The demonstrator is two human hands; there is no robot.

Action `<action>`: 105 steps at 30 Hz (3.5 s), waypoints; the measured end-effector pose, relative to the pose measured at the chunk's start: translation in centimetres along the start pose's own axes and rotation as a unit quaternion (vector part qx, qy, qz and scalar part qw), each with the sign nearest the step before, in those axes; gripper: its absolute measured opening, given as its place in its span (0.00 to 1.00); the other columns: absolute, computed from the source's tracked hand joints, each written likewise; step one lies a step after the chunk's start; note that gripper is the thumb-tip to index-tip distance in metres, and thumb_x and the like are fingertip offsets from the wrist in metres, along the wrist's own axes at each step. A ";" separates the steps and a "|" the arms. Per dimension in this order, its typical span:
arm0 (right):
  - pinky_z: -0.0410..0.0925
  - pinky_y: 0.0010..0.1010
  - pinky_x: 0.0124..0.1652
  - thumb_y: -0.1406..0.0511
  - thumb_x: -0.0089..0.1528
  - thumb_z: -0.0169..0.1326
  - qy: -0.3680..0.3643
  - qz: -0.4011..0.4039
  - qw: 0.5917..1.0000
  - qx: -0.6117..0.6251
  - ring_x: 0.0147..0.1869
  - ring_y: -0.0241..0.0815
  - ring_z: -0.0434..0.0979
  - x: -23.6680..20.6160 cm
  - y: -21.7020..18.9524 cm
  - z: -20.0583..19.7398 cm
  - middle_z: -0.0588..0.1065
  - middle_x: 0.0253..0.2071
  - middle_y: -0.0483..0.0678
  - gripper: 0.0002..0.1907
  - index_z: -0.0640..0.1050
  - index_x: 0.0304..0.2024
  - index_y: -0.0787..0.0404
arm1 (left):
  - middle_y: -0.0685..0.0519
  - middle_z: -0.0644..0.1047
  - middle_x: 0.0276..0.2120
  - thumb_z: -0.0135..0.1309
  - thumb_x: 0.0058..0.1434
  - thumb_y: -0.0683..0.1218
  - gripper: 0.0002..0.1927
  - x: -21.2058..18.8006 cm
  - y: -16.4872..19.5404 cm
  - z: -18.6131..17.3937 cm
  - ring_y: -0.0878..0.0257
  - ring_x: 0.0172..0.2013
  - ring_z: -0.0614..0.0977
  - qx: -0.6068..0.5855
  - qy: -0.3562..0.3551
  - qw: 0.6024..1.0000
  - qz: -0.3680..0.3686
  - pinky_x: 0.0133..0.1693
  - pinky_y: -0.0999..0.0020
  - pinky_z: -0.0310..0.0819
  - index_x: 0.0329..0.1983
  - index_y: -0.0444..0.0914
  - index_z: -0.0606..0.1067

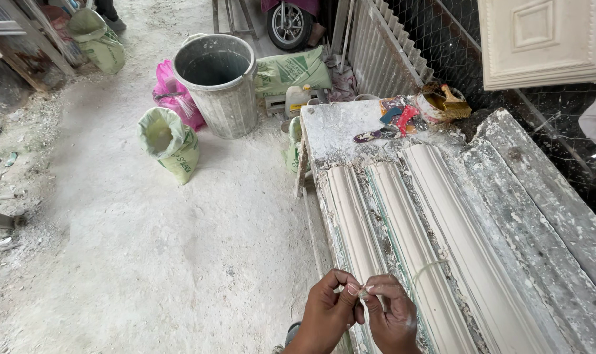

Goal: The person works along a long plaster cornice moulding on a workbench, pulling thin rubber strips out of the mould seams and scraping the seam line with a small stick. They then use a scraper to clean and smooth plaster residue from the moulding surface and the bench.

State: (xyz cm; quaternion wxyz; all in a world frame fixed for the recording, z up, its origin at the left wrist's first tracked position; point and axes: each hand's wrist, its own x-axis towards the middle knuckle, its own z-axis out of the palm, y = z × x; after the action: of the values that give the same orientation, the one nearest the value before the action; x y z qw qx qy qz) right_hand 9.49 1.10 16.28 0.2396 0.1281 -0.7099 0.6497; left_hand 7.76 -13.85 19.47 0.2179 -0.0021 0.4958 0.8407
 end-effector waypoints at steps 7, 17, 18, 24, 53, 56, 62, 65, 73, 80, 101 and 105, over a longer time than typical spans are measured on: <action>0.75 0.27 0.45 0.74 0.62 0.59 0.039 -0.041 0.998 0.004 0.48 0.41 0.78 -1.6 1.9 -0.1 0.75 0.41 0.51 0.08 0.74 0.42 0.61 | 0.48 0.74 0.28 0.52 0.72 0.43 0.06 -0.3 -0.7 -0.2 0.69 0.25 0.79 -0.006 -0.017 0.999 0.034 0.23 0.77 0.66 0.42 0.34 0.71; 0.73 0.26 0.41 0.76 0.64 0.55 0.125 0.057 0.990 0.038 0.44 0.37 0.77 -2.6 2.5 0.0 0.75 0.40 0.50 0.05 0.74 0.40 0.63 | 0.51 0.71 0.43 0.51 0.71 0.40 0.06 -0.3 -2.3 1.4 0.66 0.38 0.79 0.117 -0.004 0.966 0.232 0.39 0.74 0.78 0.45 0.30 0.74; 0.74 0.26 0.40 0.76 0.64 0.54 0.124 0.073 0.989 0.034 0.44 0.36 0.77 -2.6 2.2 -0.2 0.75 0.40 0.51 0.05 0.75 0.40 0.64 | 0.50 0.71 0.44 0.52 0.70 0.39 0.06 -0.4 -2.1 1.3 0.66 0.40 0.79 0.110 -0.017 0.969 0.222 0.42 0.73 0.78 0.46 0.30 0.74; 0.74 0.26 0.46 0.74 0.64 0.55 0.110 0.132 0.985 0.014 0.46 0.37 0.81 -2.7 -0.3 -1.1 0.76 0.40 0.50 0.04 0.77 0.42 0.67 | 0.49 0.74 0.43 0.53 0.70 0.38 0.05 -0.9 -0.7 1.7 0.65 0.40 0.80 0.218 -0.010 0.942 0.255 0.40 0.72 0.77 0.44 0.31 0.77; 0.72 0.28 0.48 0.69 0.66 0.55 0.101 0.130 0.982 -0.091 0.48 0.39 0.78 -6.2 -3.2 -1.8 0.78 0.47 0.51 0.04 0.77 0.42 0.64 | 0.53 0.74 0.26 0.52 0.70 0.46 0.09 -3.3 -3.6 3.5 0.69 0.27 0.73 0.202 0.011 0.974 0.102 0.30 0.71 0.70 0.40 0.34 0.73; 0.70 0.29 0.52 0.68 0.67 0.53 0.055 0.142 0.988 -0.019 0.51 0.40 0.77 -6.3 -1.8 -0.1 0.77 0.49 0.52 0.04 0.76 0.42 0.64 | 0.52 0.74 0.22 0.50 0.70 0.46 0.09 -4.4 -3.3 2.3 0.68 0.23 0.72 0.285 0.078 0.947 0.123 0.26 0.69 0.67 0.40 0.34 0.73; 0.71 0.29 0.52 0.68 0.68 0.51 0.012 0.162 0.987 0.019 0.52 0.39 0.78 -7.1 -0.7 2.6 0.76 0.51 0.53 0.05 0.75 0.42 0.65 | 0.51 0.75 0.20 0.50 0.70 0.46 0.09 -6.2 -2.7 0.2 0.67 0.21 0.74 0.295 0.139 0.932 0.158 0.25 0.69 0.67 0.40 0.34 0.74; 0.71 0.29 0.53 0.68 0.68 0.51 0.013 0.142 0.990 0.022 0.52 0.38 0.77 -6.8 -0.5 2.8 0.75 0.50 0.53 0.05 0.74 0.43 0.65 | 0.55 0.77 0.21 0.53 0.69 0.45 0.08 -6.0 -2.6 -0.8 0.72 0.23 0.74 0.265 0.125 0.943 0.158 0.26 0.72 0.68 0.39 0.34 0.75; 0.70 0.29 0.51 0.69 0.66 0.53 -0.048 0.133 0.990 -0.009 0.49 0.37 0.76 -3.6 0.5 5.1 0.76 0.46 0.52 0.04 0.74 0.42 0.65 | 0.63 0.72 0.21 0.56 0.66 0.42 0.07 -4.9 -1.5 -5.5 0.77 0.24 0.68 0.168 0.095 0.975 0.106 0.24 0.78 0.60 0.38 0.32 0.75; 0.69 0.29 0.51 0.68 0.66 0.53 -0.092 0.109 0.988 -0.054 0.49 0.37 0.76 -2.2 2.0 7.4 0.76 0.45 0.51 0.05 0.75 0.41 0.64 | 0.60 0.67 0.17 0.60 0.65 0.44 0.07 -4.1 1.1 -9.4 0.74 0.21 0.62 0.224 0.102 0.967 0.065 0.23 0.76 0.53 0.43 0.35 0.82; 0.71 0.30 0.51 0.61 0.68 0.53 -0.192 0.390 0.898 0.070 0.48 0.37 0.76 1.9 4.7 11.7 0.78 0.45 0.49 0.17 0.79 0.48 0.71 | 0.52 0.76 0.30 0.53 0.72 0.45 0.10 -1.2 0.7 -17.4 0.69 0.30 0.73 0.063 0.099 0.990 0.074 0.32 0.74 0.69 0.42 0.31 0.75; 0.73 0.31 0.51 0.62 0.64 0.55 -0.241 0.425 0.861 0.142 0.48 0.36 0.78 2.0 3.3 11.4 0.77 0.46 0.48 0.18 0.75 0.55 0.57 | 0.53 0.77 0.32 0.52 0.72 0.45 0.09 -1.3 1.8 -17.8 0.70 0.32 0.76 0.069 -0.011 0.997 0.029 0.34 0.74 0.73 0.42 0.33 0.74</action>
State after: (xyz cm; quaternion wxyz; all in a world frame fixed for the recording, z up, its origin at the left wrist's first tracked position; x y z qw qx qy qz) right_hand 4.11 -9.48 13.98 -0.2589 -0.0012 -0.6315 0.7309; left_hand 4.49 -29.96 12.23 0.1984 0.0368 0.5499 0.8105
